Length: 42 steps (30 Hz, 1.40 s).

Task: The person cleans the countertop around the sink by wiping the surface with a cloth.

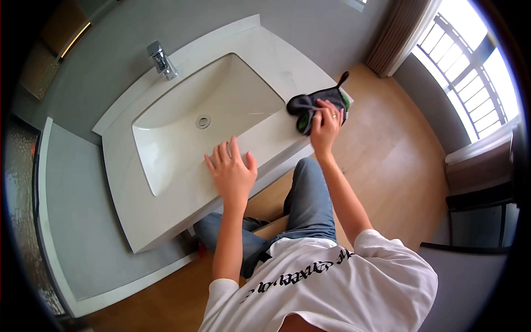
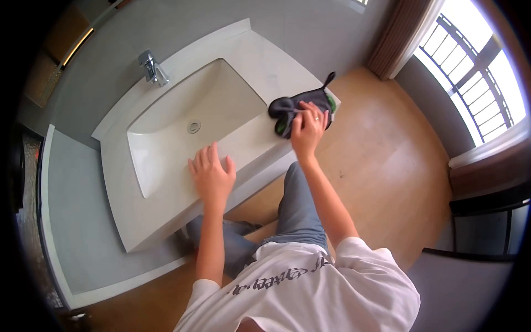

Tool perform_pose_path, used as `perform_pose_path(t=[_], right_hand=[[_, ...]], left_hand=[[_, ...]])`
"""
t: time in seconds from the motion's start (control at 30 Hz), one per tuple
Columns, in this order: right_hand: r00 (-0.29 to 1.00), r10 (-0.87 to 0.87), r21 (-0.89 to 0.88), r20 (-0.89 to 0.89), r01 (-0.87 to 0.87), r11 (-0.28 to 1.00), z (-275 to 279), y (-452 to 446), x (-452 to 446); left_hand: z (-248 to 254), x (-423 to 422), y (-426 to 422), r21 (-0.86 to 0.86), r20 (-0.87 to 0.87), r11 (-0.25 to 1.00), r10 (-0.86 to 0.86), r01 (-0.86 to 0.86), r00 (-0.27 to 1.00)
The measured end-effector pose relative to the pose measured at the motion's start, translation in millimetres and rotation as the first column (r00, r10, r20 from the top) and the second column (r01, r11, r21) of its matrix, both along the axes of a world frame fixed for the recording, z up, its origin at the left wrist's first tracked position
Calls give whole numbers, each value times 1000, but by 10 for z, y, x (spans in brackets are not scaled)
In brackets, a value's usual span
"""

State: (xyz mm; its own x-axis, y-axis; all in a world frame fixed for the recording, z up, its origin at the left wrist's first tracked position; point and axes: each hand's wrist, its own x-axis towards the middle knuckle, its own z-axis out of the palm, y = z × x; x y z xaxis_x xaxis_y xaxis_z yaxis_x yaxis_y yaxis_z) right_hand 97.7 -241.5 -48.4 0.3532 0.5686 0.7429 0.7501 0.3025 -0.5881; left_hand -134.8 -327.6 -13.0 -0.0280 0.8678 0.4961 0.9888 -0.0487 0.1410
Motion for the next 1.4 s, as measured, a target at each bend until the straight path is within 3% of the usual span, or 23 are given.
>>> perform_pose_path(t=[0.2, 0.33, 0.4, 0.5, 0.63, 0.67, 0.7, 0.73, 0.77, 0.8, 0.93, 1.1, 1.2, 1.27, 1.3, 1.33, 1.37, 1.4], right_hand=[[897, 412, -30, 162, -412, 911, 54, -643, -729], [763, 515, 24, 391, -568, 823, 44, -416, -495], [803, 380, 98, 458, -471, 877, -9, -245, -333], [866, 266, 130, 424, -348, 928, -24, -69, -46], [899, 285, 41, 332, -316, 948, 92, -41, 17], [922, 250, -69, 297, -240, 968, 110, -89, -46], [941, 211, -185, 266, -165, 969, 179, -176, -150], [902, 234, -299, 363, -124, 946, 227, -258, -252], [871, 237, -333, 431, -90, 939, 272, -343, -392], [835, 242, -360, 495, -56, 931, 302, -418, -543], [766, 388, -364, 512, -215, 906, 335, -640, -1060], [737, 539, -369, 409, -407, 836, 335, -928, -1574], [667, 694, -366, 270, -596, 715, 427, -900, -1553], [611, 791, -348, -36, -749, 563, 396, -695, -1320], [647, 762, -323, 10, -720, 615, 400, -586, -1179], [693, 720, -327, -30, -688, 648, 468, -509, -1029], [706, 681, -291, -193, -704, 647, 459, -415, -878], [770, 576, -391, -275, -637, 665, 550, -368, -711]], left_hand=[[7, -10, -11, 8, 9, 1000, -27, 27, 1000], [13, -19, -9, -18, 11, 999, -30, 30, 999], [8, -15, -30, -29, 13, 999, -19, 20, 1000], [-2, -32, -38, -37, 28, 999, -32, 33, 999], [2, -16, -38, 2, 59, 999, -39, 39, 997], [20, -11, -44, 1, 60, 1000, -30, 30, 998], [30, -13, -48, 75, 140, 994, -94, 84, 986], [35, -16, -57, 153, 214, 980, -158, 127, 964], [38, -29, -68, 147, 214, 983, -142, 112, 966], [43, -56, -75, 201, 326, 968, -212, 151, 921], [128, -177, -267, 266, 526, 941, -324, 210, 786], [172, -244, -606, 302, 571, 946, -276, 114, 773], [233, -241, -688, 295, 621, 950, -275, 106, 735], [230, -186, -610, 255, 570, 959, -255, 127, 781], [206, -137, -557, 164, 406, 983, -144, 83, 902], [267, -63, -527, -9, 131, 1000, 12, -11, 991], [185, 19, -446, -71, -21, 995, 67, -68, 998], [128, 118, -329, -80, 9, 994, 74, -73, 997]])
